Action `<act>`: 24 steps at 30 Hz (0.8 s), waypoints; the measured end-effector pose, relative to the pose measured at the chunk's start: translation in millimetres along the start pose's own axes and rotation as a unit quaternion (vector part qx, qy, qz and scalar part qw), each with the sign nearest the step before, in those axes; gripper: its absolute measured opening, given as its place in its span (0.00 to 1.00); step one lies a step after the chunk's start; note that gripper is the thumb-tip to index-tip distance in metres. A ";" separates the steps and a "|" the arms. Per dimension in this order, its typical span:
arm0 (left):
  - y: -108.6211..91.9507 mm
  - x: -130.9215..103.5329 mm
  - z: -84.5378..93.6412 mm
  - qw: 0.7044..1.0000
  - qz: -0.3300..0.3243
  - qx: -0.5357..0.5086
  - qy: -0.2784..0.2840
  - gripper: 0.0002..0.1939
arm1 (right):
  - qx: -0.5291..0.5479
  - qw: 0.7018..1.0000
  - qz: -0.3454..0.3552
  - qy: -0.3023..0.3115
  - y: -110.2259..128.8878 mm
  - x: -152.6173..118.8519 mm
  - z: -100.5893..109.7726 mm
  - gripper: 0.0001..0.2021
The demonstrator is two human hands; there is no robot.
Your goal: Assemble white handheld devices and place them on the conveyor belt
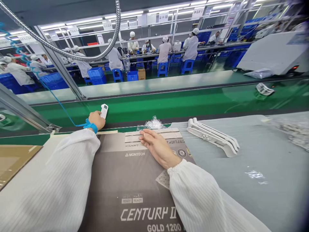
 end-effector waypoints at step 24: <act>-108.7 -147.7 -36.5 0.985 -0.123 0.078 0.094 0.10 | -0.019 1.000 -0.019 -0.003 2.2 -3.8 -2.5 0.20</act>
Point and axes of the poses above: each hand's wrist, its own x-axis towards the middle knuckle, its own z-axis out of the back of the hand, y = z × x, the point moved 7 cm from there along x, towards the middle knuckle
